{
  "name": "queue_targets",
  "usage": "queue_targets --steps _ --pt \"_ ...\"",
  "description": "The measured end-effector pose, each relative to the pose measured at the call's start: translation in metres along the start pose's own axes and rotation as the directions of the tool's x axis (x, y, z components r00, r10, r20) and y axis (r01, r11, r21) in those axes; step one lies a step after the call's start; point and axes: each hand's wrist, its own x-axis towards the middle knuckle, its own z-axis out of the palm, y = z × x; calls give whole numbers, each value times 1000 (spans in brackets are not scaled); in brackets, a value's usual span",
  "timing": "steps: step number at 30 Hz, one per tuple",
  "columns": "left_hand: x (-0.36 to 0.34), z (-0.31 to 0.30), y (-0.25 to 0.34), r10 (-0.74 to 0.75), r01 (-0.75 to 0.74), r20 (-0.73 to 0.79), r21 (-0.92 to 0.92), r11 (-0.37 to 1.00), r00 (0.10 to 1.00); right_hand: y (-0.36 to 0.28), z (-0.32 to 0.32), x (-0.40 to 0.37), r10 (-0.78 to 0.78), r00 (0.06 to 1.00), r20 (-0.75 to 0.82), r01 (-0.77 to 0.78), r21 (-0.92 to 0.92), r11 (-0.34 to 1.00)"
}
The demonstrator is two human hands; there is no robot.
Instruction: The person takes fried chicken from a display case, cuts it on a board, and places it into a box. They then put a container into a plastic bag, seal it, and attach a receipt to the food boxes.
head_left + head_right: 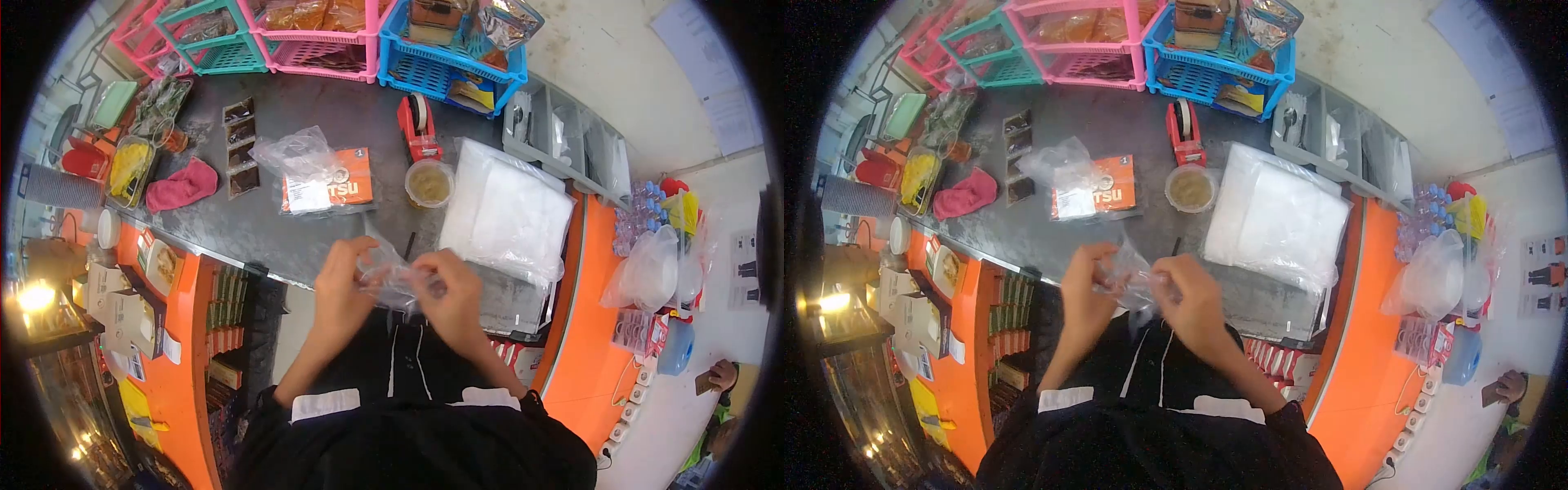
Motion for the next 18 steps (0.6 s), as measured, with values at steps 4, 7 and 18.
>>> queue_targets --steps 4,7,18 --pt "-1 -17 -7 147 -75 -246 280 957 958 13 -16 6 -8 931 -366 -49 -146 988" --pt "2 -1 -3 -204 128 -304 -254 959 930 7 -5 8 302 867 -398 -161 350 923" --pt "-19 18 -49 32 10 -362 113 994 932 33 31 4 508 802 -315 -199 661 724"
